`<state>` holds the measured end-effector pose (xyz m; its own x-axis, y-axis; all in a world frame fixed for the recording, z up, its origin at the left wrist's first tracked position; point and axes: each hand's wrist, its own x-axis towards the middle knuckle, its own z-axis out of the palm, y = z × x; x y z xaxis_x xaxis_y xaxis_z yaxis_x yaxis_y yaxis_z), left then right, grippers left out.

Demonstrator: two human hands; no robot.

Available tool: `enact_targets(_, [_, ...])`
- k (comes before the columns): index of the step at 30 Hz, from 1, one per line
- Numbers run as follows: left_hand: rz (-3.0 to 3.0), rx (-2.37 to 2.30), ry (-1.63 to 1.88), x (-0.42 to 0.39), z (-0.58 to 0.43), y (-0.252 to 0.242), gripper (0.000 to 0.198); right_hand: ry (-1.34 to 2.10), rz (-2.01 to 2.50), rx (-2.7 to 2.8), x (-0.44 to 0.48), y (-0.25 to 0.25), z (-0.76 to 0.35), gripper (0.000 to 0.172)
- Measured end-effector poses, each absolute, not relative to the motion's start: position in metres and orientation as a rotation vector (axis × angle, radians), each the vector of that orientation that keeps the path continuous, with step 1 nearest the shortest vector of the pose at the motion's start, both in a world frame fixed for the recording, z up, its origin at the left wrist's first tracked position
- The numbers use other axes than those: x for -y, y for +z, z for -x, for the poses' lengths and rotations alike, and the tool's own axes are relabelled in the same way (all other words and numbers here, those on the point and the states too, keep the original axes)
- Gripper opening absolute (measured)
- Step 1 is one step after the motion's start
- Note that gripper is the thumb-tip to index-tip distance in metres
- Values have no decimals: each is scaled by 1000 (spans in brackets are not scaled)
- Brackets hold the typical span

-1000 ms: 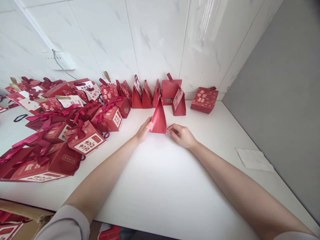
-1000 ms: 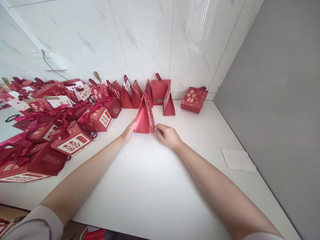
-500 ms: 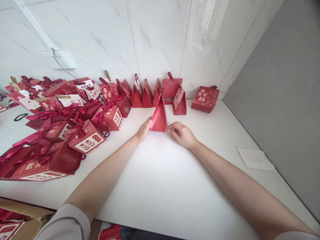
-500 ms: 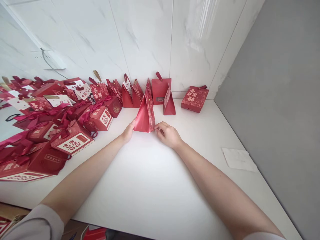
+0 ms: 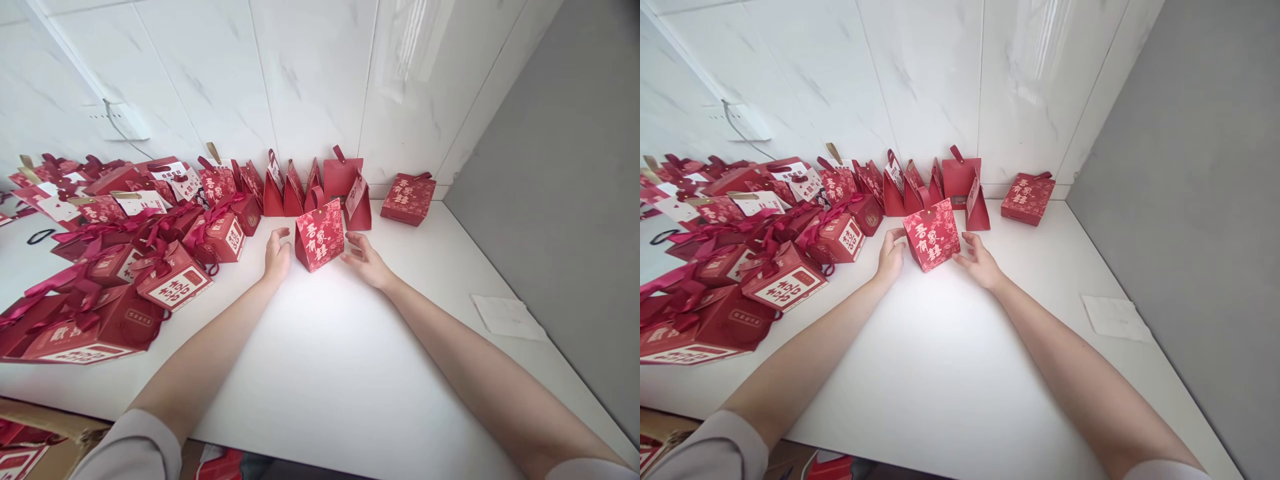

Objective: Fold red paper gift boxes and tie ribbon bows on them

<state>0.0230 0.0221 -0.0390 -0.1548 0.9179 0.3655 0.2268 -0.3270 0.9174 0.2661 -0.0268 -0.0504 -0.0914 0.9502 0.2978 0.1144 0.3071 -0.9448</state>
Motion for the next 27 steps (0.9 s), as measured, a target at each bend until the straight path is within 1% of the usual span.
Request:
enact_targets(2, [-1417, -1371, 1556, -23, -22, -38, 30, 1069, 1010, 1442, 27, -48, -267, 57])
enact_targets(5, [-1200, -1370, 1648, -23, -20, -33, 20, 1122, 1036, 1312, 29, -42, -269, 50])
enact_targets(7, [-1140, -1371, 1697, -19, -18, -28, 23, 1121, 1050, 1269, 31, -40, -269, 47])
enact_targets(9, [-1221, -1316, 1714, -11, -16, -21, 41, 1129, 1049, 1267, 31, -39, -269, 47])
enact_targets(11, [-1478, -1189, 1707, 1, -18, -11, 62, 1127, 1050, 1284, 32, -39, -269, 47])
enact_targets(12, [-1642, -1130, 1690, 8, -21, -6, 68, 1126, 1048, 1293, 32, -39, -268, 47])
enact_targets(15, [-2020, -1169, 1619, 27, -37, 11, 81, 1122, 1046, 1314, 33, -39, -268, 46])
enact_targets(18, [-2010, -1404, 1482, 32, -51, 31, 91, 1105, 1060, 1347, 33, -40, -269, 45])
enact_targets(20, [-1926, -1495, 1314, 29, -51, 46, 86, 1088, 1075, 1380, 33, -42, -270, 44])
enact_targets(21, [-1911, -1531, 1222, 27, -47, 54, 79, 1079, 1083, 1399, 33, -43, -271, 44])
enact_targets(24, [-1982, -1587, 1010, 26, -24, 78, 40, 1048, 1105, 1465, 33, -45, -272, 40])
enact_targets(25, [-2002, -1585, 941, 29, -14, 85, 30, 1039, 1110, 1490, 34, -45, -272, 40])
enact_targets(26, [-1998, -1576, 897, 33, -2, 91, 25, 1034, 1113, 1517, 35, -45, -271, 39])
enact_targets(27, [-1954, -1568, 942, 39, 12, 95, 23, 1033, 1116, 1542, 35, -45, -271, 39])
